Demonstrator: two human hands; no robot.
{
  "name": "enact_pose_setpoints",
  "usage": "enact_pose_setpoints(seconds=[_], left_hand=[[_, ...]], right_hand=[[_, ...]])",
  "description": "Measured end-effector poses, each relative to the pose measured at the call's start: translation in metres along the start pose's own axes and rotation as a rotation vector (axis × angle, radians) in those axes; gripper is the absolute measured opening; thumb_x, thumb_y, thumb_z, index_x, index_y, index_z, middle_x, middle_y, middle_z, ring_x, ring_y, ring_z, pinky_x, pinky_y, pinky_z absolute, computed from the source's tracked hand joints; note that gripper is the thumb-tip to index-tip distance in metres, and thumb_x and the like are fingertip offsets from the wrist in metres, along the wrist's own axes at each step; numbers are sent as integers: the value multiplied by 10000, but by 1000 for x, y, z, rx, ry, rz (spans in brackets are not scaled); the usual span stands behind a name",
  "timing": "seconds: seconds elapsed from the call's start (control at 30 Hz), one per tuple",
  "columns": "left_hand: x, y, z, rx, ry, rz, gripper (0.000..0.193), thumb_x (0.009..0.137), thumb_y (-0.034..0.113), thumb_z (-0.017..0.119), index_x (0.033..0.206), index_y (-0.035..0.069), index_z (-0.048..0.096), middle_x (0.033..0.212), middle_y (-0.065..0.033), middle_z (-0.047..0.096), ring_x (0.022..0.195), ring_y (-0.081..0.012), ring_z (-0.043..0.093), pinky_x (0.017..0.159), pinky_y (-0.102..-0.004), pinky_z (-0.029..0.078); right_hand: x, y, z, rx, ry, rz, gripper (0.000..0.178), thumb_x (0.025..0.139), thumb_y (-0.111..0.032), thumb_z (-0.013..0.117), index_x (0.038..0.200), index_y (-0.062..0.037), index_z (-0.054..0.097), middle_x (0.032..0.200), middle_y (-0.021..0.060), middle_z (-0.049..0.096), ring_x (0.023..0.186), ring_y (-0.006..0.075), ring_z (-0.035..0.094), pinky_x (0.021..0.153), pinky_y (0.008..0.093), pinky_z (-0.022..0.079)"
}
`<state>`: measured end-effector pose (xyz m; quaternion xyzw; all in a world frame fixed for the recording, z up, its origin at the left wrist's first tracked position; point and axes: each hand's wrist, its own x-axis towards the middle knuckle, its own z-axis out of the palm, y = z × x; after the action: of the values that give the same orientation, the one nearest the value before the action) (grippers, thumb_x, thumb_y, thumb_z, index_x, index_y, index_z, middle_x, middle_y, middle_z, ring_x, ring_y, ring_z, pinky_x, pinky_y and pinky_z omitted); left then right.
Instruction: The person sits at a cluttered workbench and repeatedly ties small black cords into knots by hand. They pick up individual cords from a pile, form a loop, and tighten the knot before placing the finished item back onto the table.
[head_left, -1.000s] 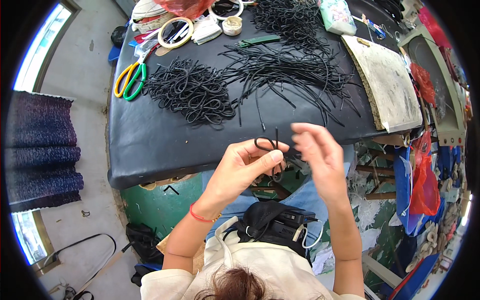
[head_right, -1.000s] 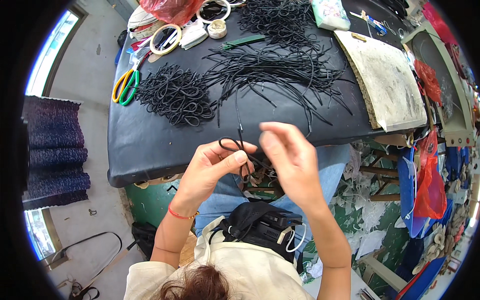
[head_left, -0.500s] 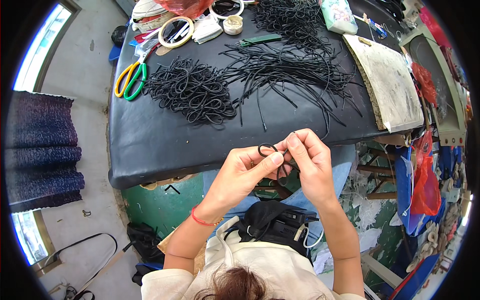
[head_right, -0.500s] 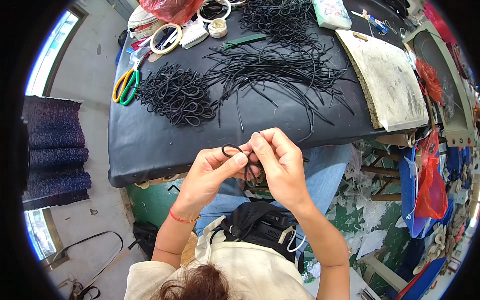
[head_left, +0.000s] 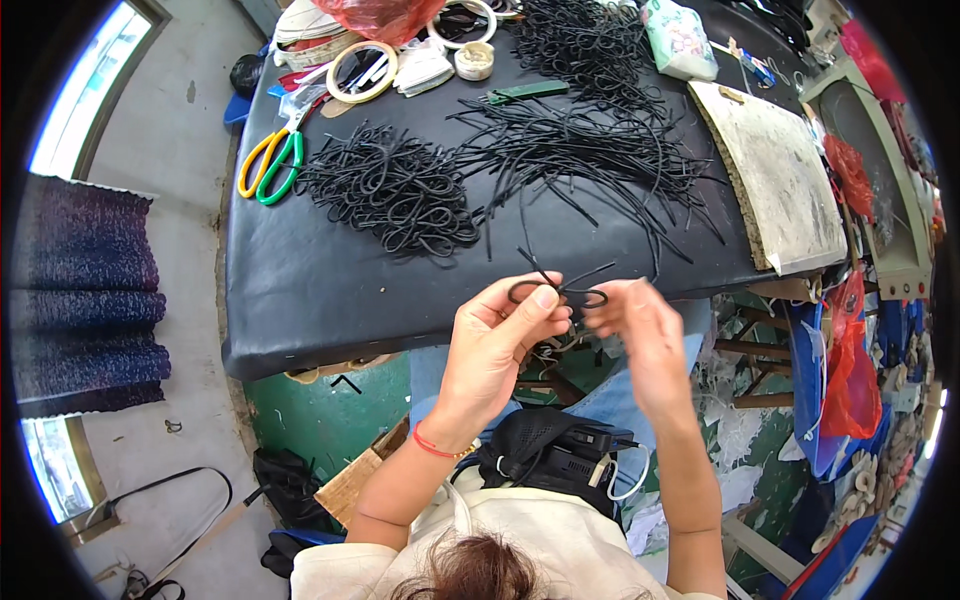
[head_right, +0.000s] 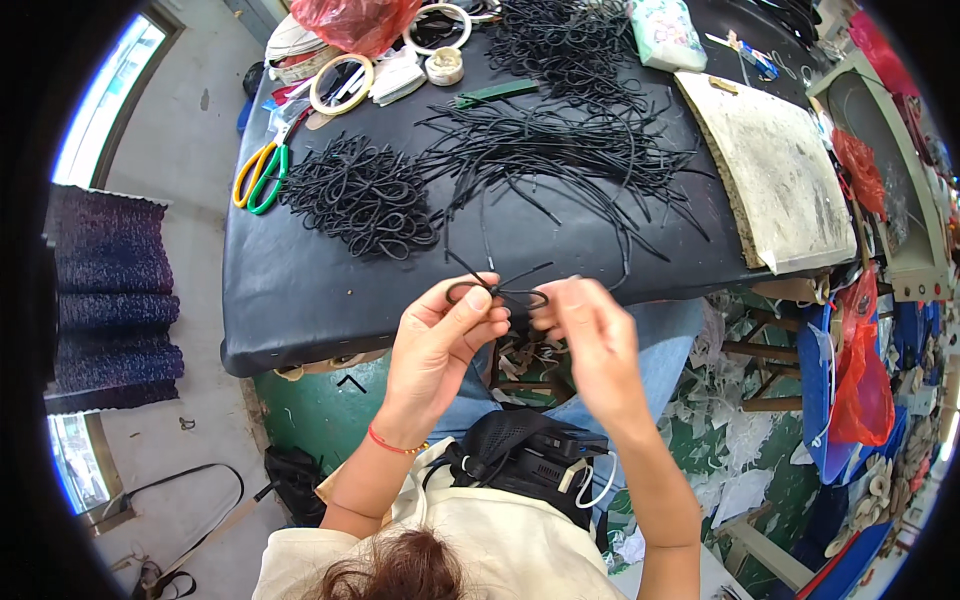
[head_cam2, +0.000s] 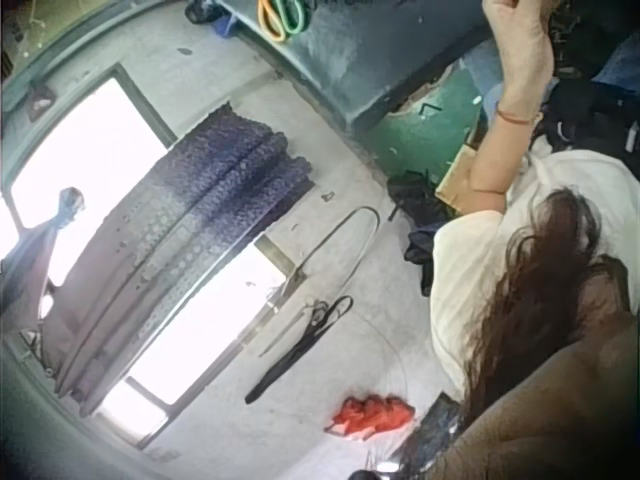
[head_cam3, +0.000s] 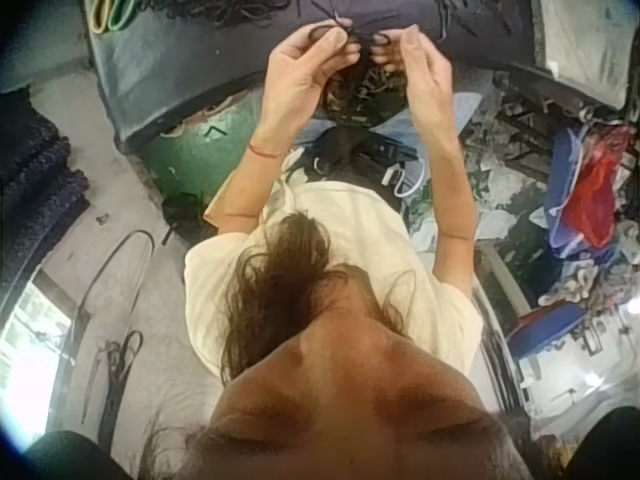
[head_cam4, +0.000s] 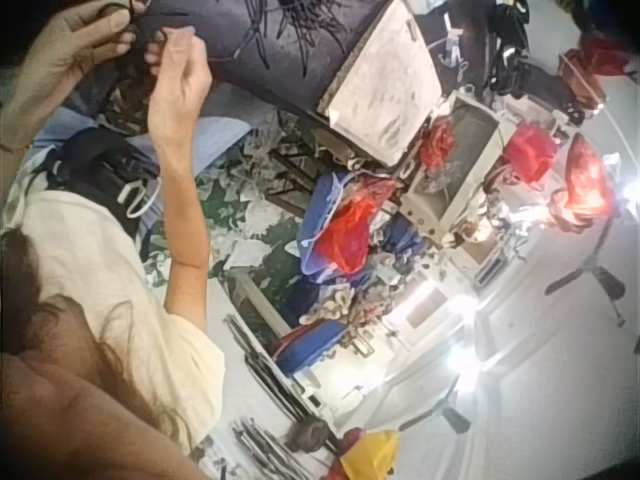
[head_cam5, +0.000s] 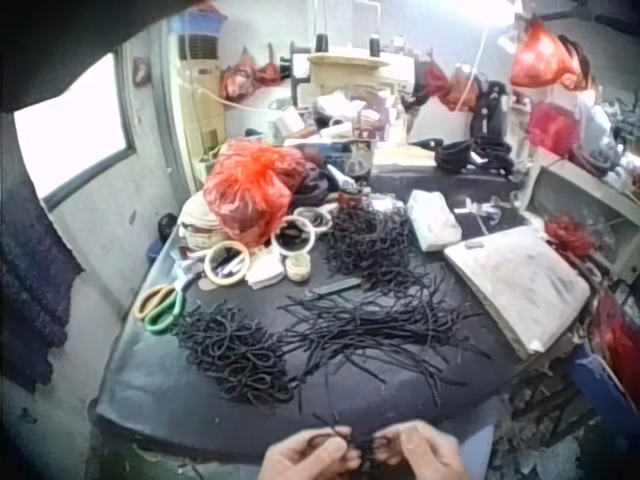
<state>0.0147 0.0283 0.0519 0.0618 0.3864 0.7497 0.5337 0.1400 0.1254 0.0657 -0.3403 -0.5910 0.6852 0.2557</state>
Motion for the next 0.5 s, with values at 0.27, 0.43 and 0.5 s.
enact_pose_setpoints(seconds=[0.27, 0.43, 0.5], left_hand=[[-5, -1, 3, 585, -29, 93, 153, 834, 84, 611, 934, -33, 602, 788, -104, 649, 655, -156, 635, 613, -249, 514], [-2, -1, 3, 954, -94, 212, 130, 844, 58, 577, 925, -38, 610, 770, -92, 649, 680, -117, 623, 610, -253, 507], [4, -1, -8, 524, -142, 11, 194, 886, 91, 540, 1017, -45, 583, 868, -99, 644, 770, -155, 636, 695, -267, 534]], right_hand=[[8, 2, 8, -304, -1, -146, 196, 856, -141, 601, 726, -12, 529, 668, -7, 538, 588, 37, 426, 510, 234, 366], [8, -1, 7, -505, 0, -203, 189, 840, -136, 616, 745, 5, 533, 620, 23, 535, 560, 45, 427, 497, 216, 358], [8, 1, 2, -242, -59, -8, 184, 861, -157, 600, 774, -1, 556, 652, 3, 553, 591, 39, 443, 514, 199, 360]])
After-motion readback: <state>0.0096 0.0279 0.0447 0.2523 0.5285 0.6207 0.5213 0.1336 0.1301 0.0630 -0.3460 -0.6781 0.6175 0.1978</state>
